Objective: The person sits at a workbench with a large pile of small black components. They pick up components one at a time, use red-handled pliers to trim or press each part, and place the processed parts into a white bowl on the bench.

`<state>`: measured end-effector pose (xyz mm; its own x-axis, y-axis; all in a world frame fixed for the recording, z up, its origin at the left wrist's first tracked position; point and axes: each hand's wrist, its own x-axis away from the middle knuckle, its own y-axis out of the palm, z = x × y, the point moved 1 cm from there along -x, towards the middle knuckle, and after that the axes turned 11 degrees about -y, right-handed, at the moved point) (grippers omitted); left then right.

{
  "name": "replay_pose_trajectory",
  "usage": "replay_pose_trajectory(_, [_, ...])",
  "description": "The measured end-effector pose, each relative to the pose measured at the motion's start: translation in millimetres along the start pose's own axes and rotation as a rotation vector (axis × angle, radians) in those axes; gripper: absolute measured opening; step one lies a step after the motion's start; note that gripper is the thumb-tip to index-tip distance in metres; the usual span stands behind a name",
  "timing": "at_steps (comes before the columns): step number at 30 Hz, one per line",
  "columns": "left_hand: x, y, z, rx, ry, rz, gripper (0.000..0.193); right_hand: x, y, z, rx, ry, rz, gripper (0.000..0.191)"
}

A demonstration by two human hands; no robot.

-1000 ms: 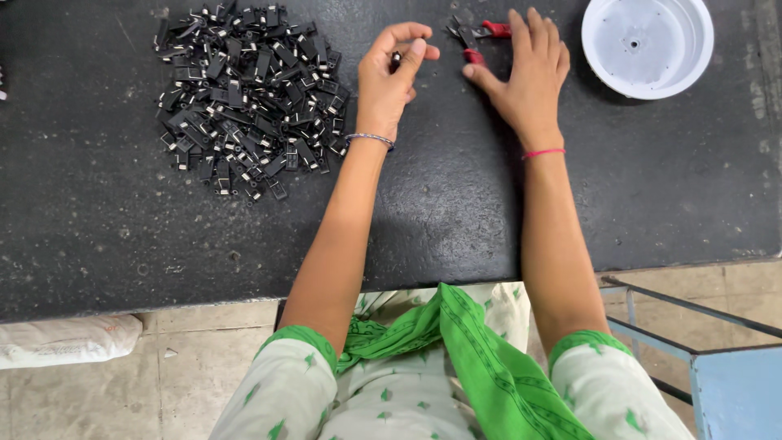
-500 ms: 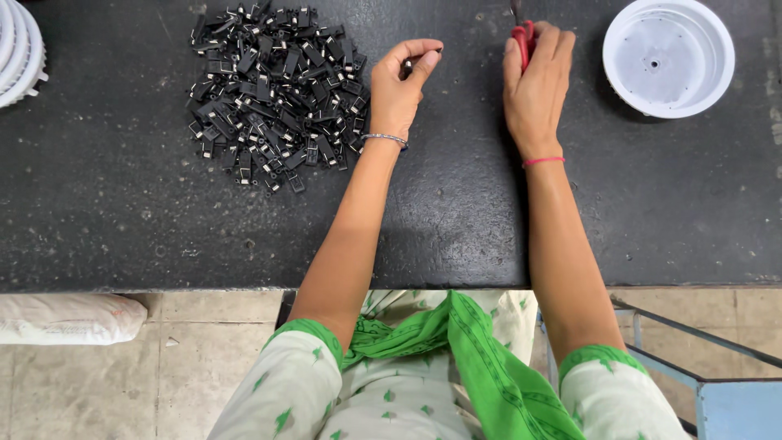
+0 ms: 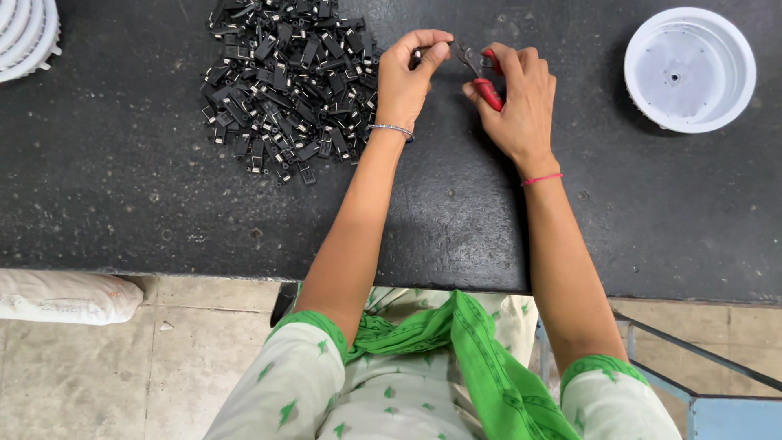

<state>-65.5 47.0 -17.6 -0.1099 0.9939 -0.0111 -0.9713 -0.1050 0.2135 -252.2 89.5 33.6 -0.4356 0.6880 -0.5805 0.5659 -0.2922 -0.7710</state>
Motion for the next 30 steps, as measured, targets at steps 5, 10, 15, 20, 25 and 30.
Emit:
replay_pose_trajectory(5, [-3.4, 1.7, -3.0, -0.02, 0.088, -0.018, 0.011, 0.7, 0.4, 0.5, -0.007, -0.011, 0.006, 0.049])
replay_pose_trajectory(10, [-2.3, -1.4, -3.3, -0.019, 0.103, -0.056, 0.011, 0.7, -0.8, -0.5, -0.015, -0.014, 0.0, 0.048])
replay_pose_trajectory(15, [0.4, -2.6, 1.5, -0.024, 0.007, -0.057, 0.012, 1.1, -1.6, 1.2, -0.017, -0.029, -0.005, 0.047])
replay_pose_trajectory(20, [0.6, -4.4, 2.0, -0.008, -0.022, -0.082, 0.013, 2.2, -0.5, 2.5, -0.019, -0.022, -0.009, 0.048])
replay_pose_trajectory(25, [-3.4, -6.3, -4.4, -0.024, 0.003, -0.085, 0.012, 2.8, 1.2, 4.0, -0.03, -0.02, -0.012, 0.049])
replay_pose_trajectory(30, [-5.5, -7.7, -3.6, -0.061, 0.168, -0.111, 0.01, 1.4, 3.3, 6.0, -0.018, -0.023, -0.013, 0.05])
